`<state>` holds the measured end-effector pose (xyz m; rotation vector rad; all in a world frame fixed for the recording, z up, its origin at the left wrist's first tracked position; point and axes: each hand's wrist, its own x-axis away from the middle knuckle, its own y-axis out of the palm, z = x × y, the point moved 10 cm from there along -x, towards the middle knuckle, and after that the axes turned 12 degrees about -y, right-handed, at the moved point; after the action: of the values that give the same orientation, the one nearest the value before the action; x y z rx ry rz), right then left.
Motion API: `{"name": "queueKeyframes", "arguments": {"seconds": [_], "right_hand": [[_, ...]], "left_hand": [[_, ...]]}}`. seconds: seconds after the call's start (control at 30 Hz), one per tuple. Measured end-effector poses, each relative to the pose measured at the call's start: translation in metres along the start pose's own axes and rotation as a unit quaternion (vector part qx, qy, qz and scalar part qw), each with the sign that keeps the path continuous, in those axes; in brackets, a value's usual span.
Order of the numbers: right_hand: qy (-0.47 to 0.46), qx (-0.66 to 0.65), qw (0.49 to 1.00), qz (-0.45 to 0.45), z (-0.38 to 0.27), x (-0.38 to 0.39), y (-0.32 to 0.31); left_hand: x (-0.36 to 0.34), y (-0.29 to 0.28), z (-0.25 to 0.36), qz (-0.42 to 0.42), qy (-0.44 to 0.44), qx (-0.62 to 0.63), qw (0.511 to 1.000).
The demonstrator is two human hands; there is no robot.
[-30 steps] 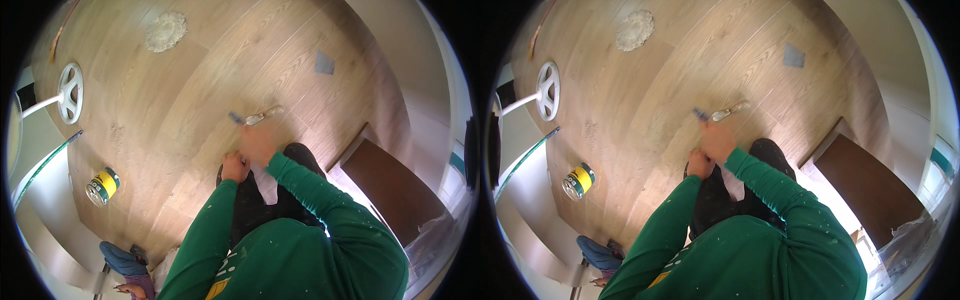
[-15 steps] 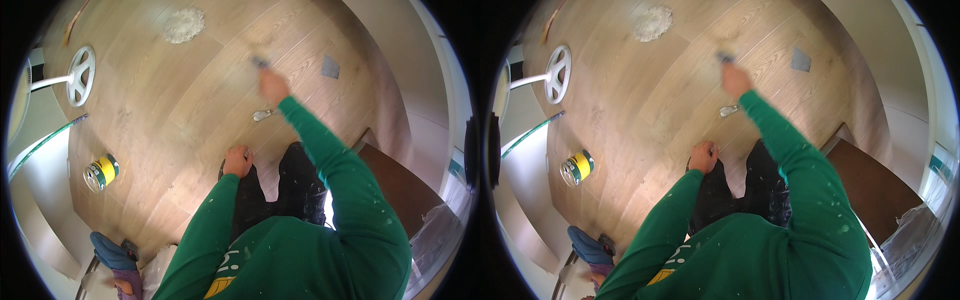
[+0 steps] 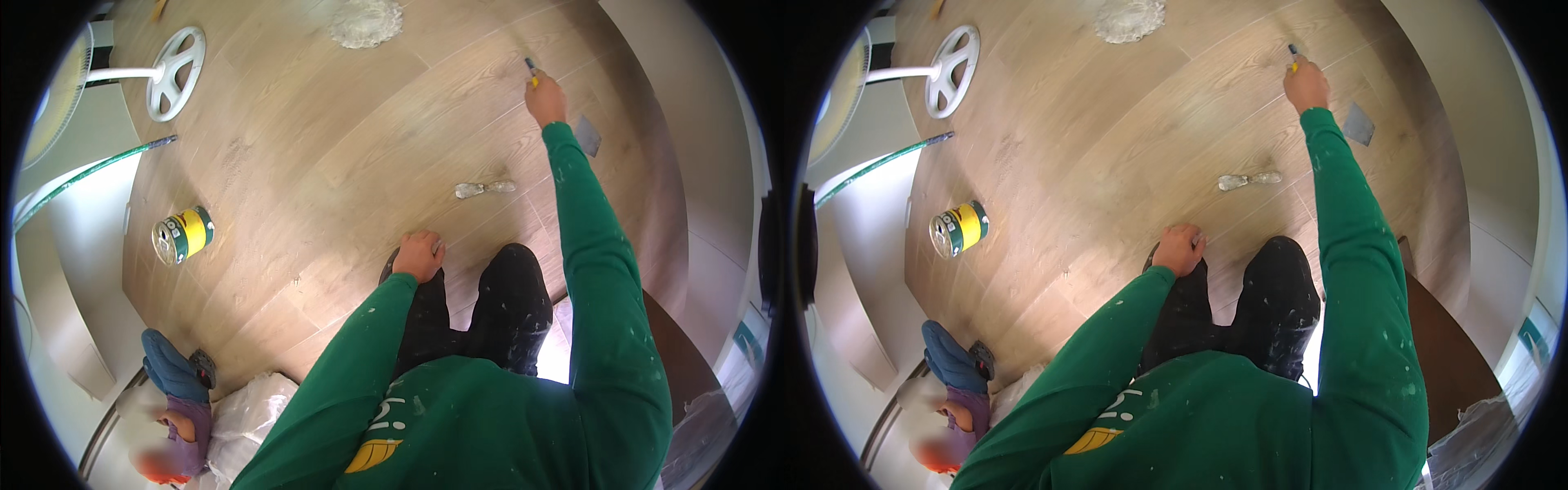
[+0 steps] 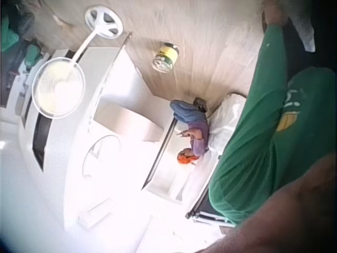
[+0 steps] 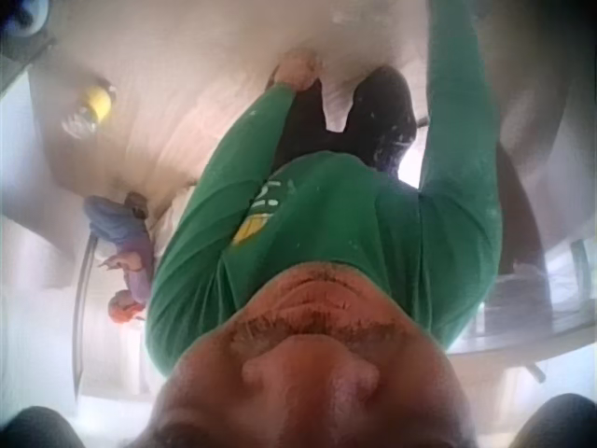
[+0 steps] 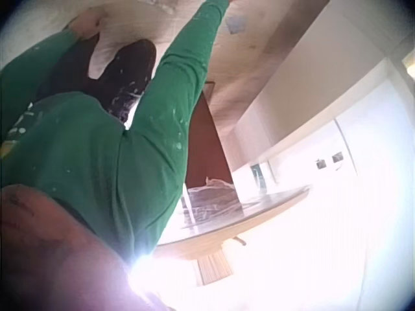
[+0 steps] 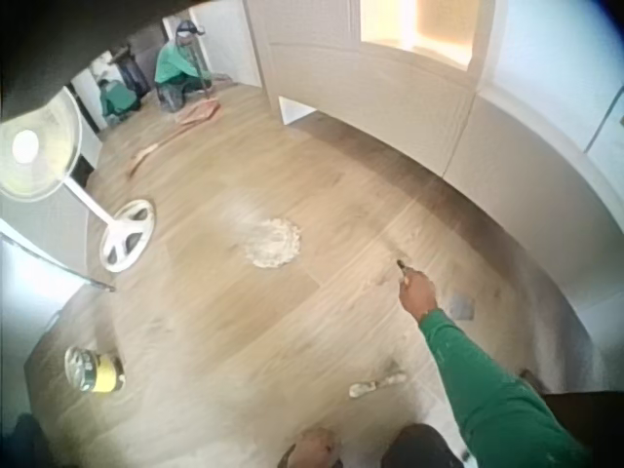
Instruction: The person applies a filler substance to cracks in the wooden floor using a putty knife and then sands the area with a small piece of sandpaper.
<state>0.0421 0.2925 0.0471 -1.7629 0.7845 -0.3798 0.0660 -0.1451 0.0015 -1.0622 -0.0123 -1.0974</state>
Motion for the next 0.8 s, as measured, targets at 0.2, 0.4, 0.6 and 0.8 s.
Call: {"name": "queueKeyframes", "arguments": {"seconds": [0.2,0.4,0.6,0.8], "right_hand": [[-0.178,-0.069,0.958,-0.212,-0.263,0.179,0.118],[-0.177,-0.345,0.880,-0.274,-0.394,0.209,0.060],[-0.054,-0.039,0.997,-0.031,-0.136,0.010,0.021],[-0.199,-0.017,0.964,-0.178,-0.313,0.111,0.139]], "left_hand": [[0.003,0.012,-0.013,-0.055,-0.033,-0.095,0.993],[0.012,0.036,-0.067,-0.052,-0.067,0.257,0.963],[-0.002,0.005,0.004,-0.034,-0.002,-0.021,0.999],[0.007,0.000,-0.019,-0.019,-0.021,-0.020,0.999]]}}
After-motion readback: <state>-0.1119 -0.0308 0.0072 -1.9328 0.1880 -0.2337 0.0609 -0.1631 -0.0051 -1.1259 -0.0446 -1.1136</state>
